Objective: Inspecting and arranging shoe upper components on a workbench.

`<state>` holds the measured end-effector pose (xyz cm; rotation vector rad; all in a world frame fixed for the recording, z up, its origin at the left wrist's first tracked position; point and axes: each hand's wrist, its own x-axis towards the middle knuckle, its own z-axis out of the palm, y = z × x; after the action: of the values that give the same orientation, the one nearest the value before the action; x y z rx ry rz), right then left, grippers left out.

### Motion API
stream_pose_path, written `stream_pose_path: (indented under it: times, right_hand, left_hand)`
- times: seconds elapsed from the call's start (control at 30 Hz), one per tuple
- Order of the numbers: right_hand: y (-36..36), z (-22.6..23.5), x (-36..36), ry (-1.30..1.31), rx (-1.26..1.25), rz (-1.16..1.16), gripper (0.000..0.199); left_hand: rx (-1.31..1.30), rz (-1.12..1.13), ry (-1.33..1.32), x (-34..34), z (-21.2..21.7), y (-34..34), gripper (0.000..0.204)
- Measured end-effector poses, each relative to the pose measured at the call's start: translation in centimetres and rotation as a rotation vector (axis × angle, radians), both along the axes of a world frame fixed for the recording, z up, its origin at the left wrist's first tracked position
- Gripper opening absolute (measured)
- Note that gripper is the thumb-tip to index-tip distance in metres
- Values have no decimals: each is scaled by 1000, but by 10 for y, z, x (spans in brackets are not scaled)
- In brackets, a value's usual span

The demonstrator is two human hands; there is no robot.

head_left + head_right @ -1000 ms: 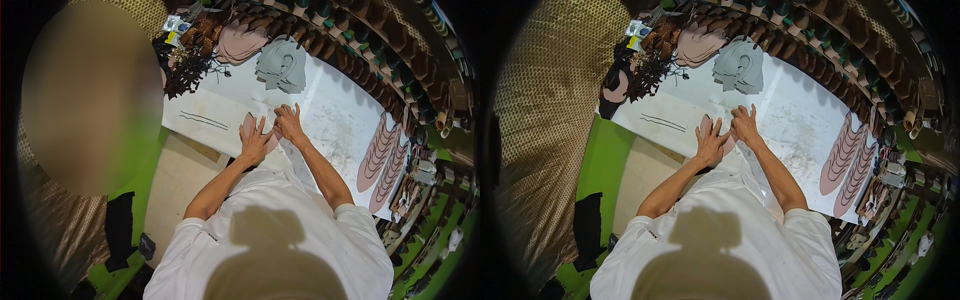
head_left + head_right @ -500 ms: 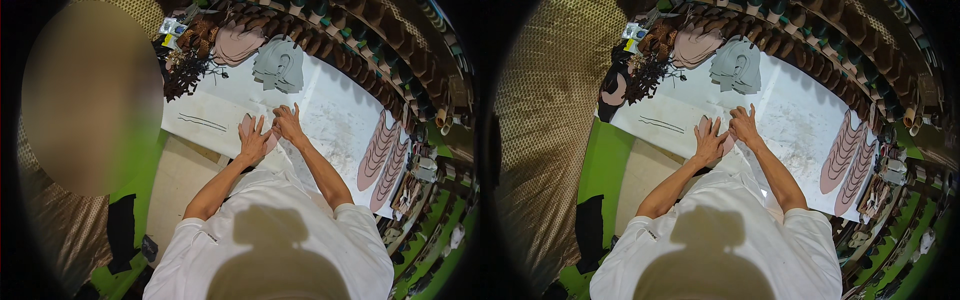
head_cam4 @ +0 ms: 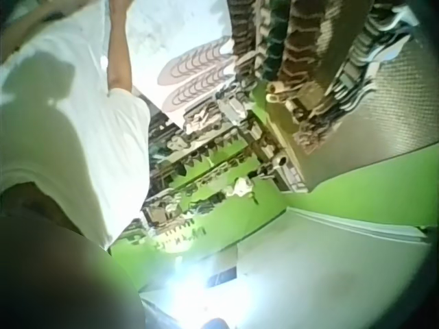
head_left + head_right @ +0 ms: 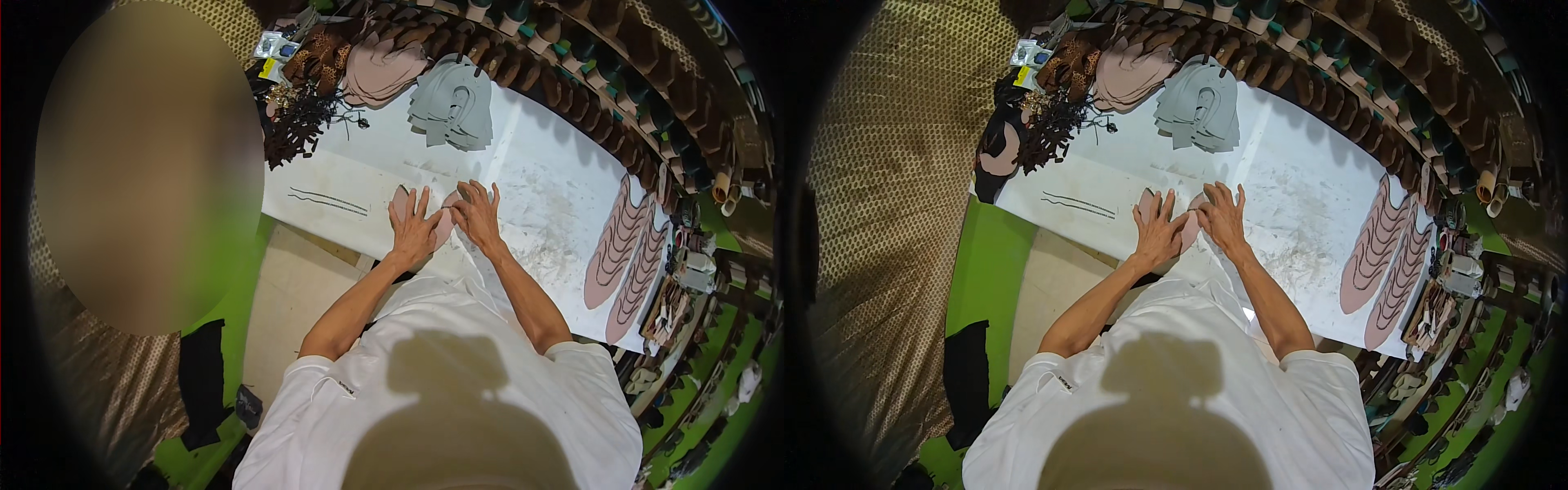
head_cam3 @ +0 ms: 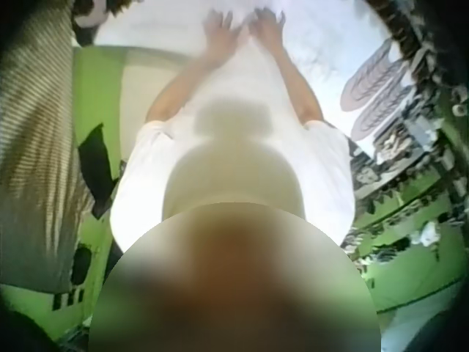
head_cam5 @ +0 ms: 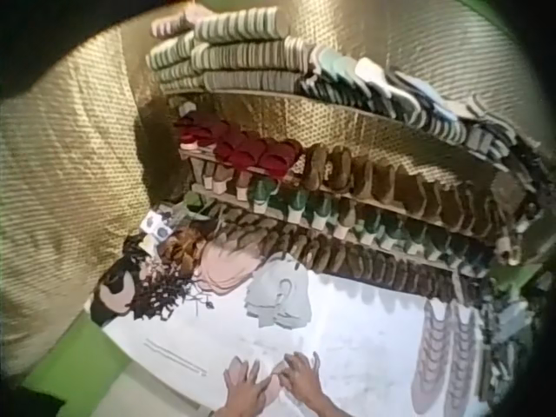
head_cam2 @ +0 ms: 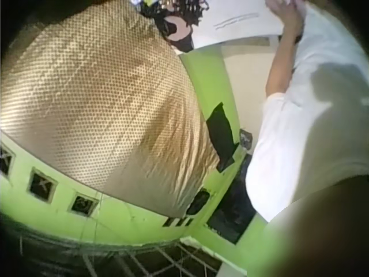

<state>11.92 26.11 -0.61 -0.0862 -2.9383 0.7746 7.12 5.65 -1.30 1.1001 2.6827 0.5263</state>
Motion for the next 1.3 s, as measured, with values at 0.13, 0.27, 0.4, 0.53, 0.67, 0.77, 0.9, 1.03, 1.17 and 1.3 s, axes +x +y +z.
stream_pose_path:
  times: [0.13,0.27,0.4,0.53,0.67,0.77,0.9,1.03,1.17,1.3]
  right_hand:
    - [1,1,-11,22,-20,-1,12]
    - [2,-2,-19,2,-6,35,13]
    - [3,-3,-23,-15,-7,47,14]
    - [3,-2,-25,-2,-4,45,14]
    - [1,-2,-27,12,-13,34,13]
    - [2,-1,-30,4,-20,27,14]
    - [3,-3,-34,-30,-5,13,15]
    - [4,-4,-35,-30,8,19,16]
    - [6,-5,-33,-39,-12,33,14]
    - [9,-2,-24,-64,-44,40,14]
  left_hand:
    - [15,9,-32,-1,2,1,51]
    - [32,20,-59,1,3,1,51]
    - [39,24,-64,2,3,0,53]
    - [30,24,-81,2,3,-1,54]
    - [38,21,-83,2,2,-2,53]
    - [52,24,-62,4,3,-1,53]
    - [53,18,-60,2,4,0,54]
    - [80,44,-22,-3,3,5,54]
    - [-34,4,1,-9,0,7,55]
    - [-20,0,3,-10,0,6,54]
